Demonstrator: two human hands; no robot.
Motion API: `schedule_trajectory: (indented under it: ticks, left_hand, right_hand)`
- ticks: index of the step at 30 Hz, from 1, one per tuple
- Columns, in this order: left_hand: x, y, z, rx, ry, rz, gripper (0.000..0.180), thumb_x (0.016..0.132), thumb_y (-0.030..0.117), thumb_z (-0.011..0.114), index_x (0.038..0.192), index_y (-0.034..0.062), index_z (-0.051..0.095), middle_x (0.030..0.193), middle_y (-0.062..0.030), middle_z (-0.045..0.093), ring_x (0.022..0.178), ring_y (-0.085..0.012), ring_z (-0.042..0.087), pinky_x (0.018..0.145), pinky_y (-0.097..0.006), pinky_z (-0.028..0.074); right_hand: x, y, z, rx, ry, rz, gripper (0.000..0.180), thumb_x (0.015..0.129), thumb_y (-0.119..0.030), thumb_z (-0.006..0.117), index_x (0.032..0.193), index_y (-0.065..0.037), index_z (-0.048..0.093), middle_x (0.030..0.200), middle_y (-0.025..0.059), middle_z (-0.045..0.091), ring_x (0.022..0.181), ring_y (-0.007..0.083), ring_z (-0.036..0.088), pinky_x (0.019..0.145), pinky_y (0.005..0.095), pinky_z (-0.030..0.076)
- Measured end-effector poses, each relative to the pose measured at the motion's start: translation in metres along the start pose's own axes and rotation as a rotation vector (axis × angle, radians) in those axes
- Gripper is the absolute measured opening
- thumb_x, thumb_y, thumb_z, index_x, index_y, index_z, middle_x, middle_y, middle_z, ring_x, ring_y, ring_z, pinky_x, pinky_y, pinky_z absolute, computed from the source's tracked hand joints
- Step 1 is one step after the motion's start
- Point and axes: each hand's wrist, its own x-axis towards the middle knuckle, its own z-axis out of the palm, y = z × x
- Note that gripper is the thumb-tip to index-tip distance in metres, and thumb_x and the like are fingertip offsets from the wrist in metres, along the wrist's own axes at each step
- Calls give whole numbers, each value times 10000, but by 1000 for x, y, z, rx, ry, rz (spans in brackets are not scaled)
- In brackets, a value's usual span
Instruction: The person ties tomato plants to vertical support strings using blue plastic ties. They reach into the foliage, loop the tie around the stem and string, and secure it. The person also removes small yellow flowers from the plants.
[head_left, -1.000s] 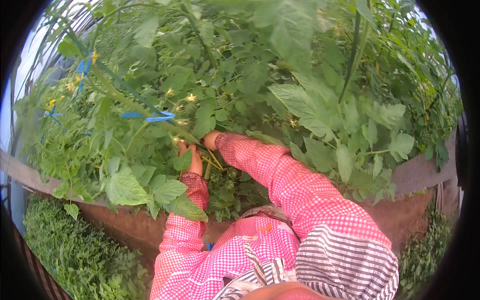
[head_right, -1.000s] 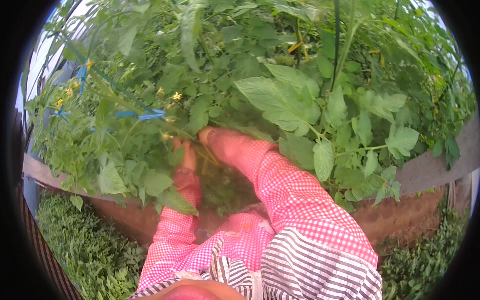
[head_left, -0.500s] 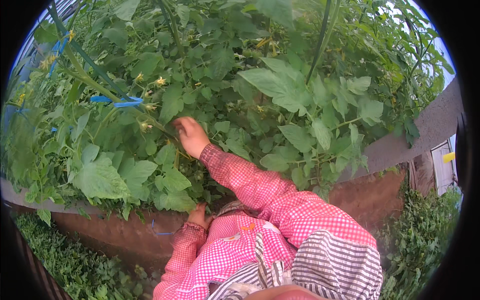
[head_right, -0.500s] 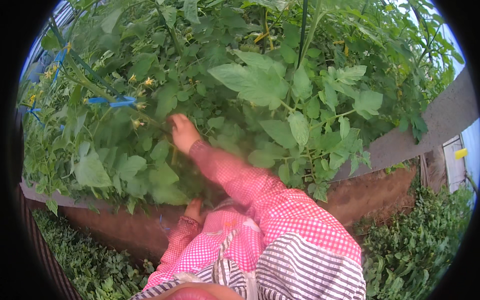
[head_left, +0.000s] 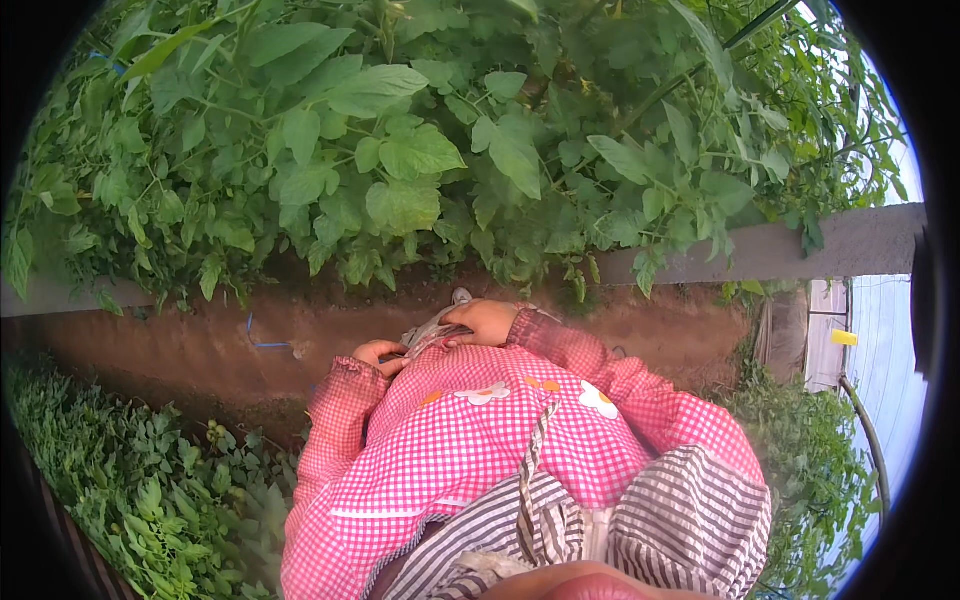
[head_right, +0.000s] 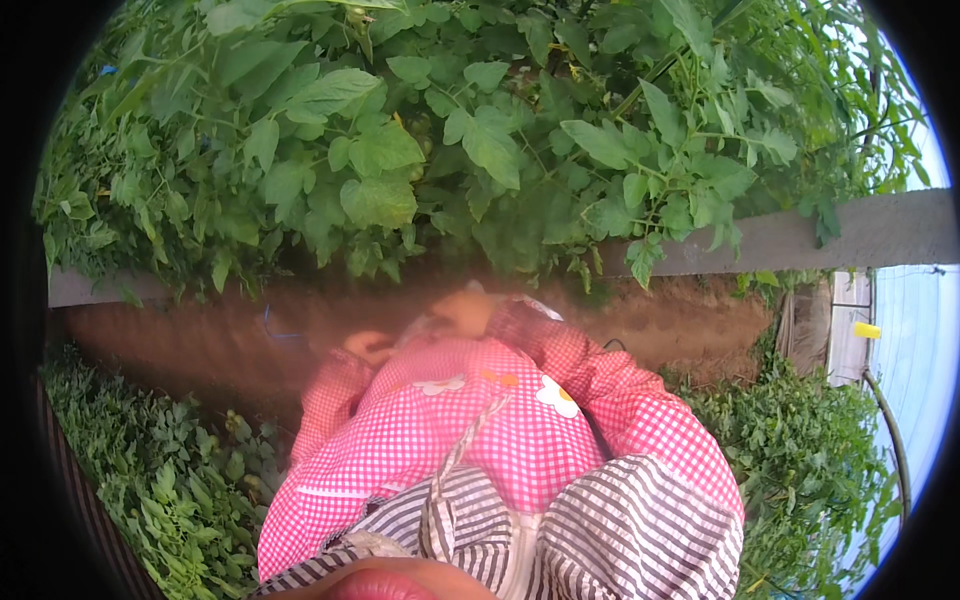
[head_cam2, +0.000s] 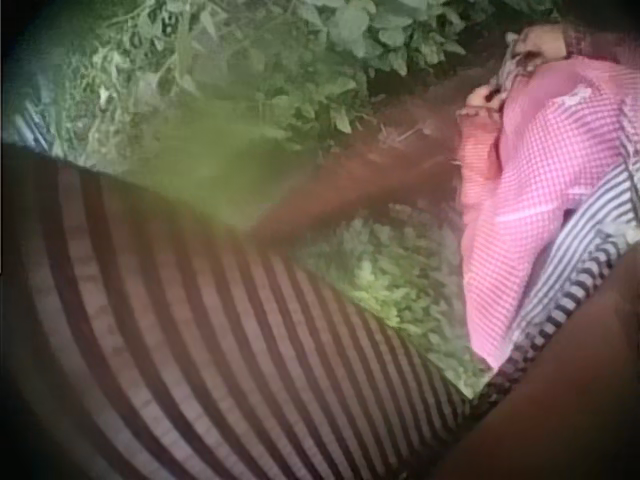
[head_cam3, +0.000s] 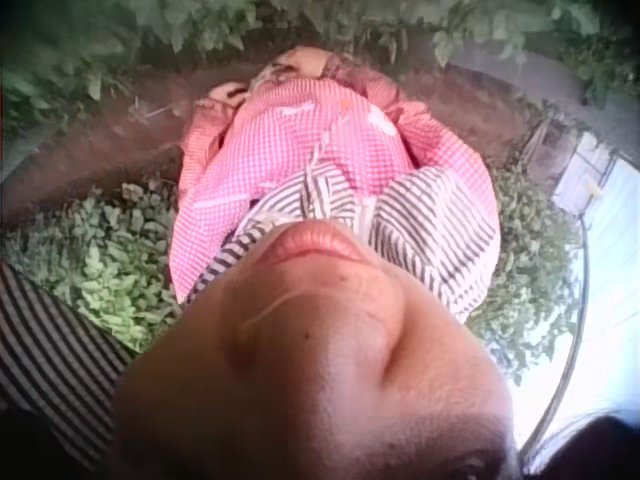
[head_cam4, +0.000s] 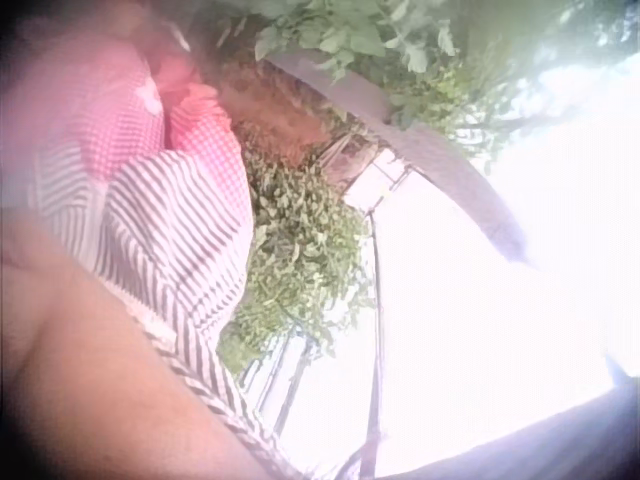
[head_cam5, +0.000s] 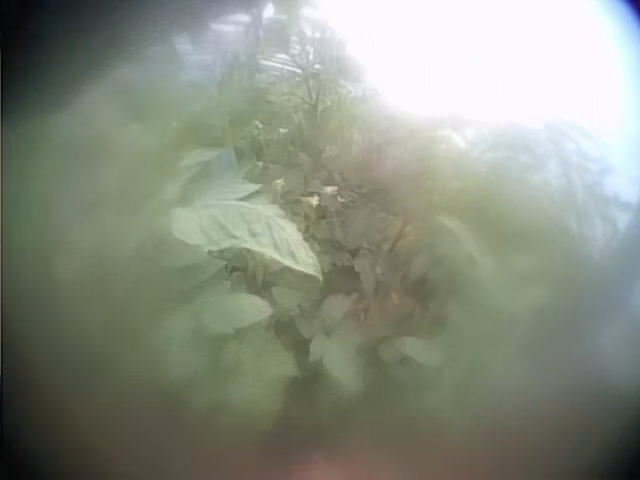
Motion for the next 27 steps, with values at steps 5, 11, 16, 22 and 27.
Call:
schedule_trajectory:
  ticks: [5, 11, 16, 22, 27]
  left_hand:
    - [-25, -21, -27, 96, -86, 40, 345, 714, 190, 757, 996, 13, 669, 1035, -134, 637, 996, -249, 598, 882, -360, 472]
    - [-45, -78, -78, 272, -10, 184, 649, 632, 416, 814, 1148, 82, 607, 1208, -157, 532, 1181, -309, 482, 973, -387, 406]
    - [-56, -94, -81, 333, 226, -243, 612, 692, 393, 792, 1144, 23, 609, 1184, -170, 568, 1137, -292, 523, 998, -361, 390]
    - [-37, -110, -71, 56, 133, -279, 375, 763, 313, 745, 966, 4, 681, 853, -109, 677, 831, -181, 623, 803, -314, 480]
    - [-49, -109, -69, 7, 329, -111, 284, 772, 218, 727, 943, -3, 677, 860, -91, 672, 834, -164, 614, 793, -314, 478]
  right_hand:
    - [-13, -16, 6, -205, 45, 79, 186, 757, -128, 604, 926, -59, 637, 909, 130, 644, 890, 313, 607, 792, 399, 489]
    - [-30, -20, 19, -116, 204, 99, 122, 781, -146, 620, 843, -41, 620, 818, 126, 624, 798, 324, 599, 716, 410, 484]
    - [-30, -16, 23, -103, 103, 106, 168, 790, -100, 604, 942, -29, 613, 872, 151, 624, 848, 344, 592, 742, 407, 471]
    - [-21, -18, 28, -178, 102, 22, 162, 796, -136, 597, 929, -44, 601, 865, 141, 627, 849, 337, 589, 748, 418, 471]
    - [-11, -21, 36, -155, 74, 40, 157, 814, -169, 595, 920, -55, 613, 865, 137, 626, 856, 329, 592, 761, 413, 471]
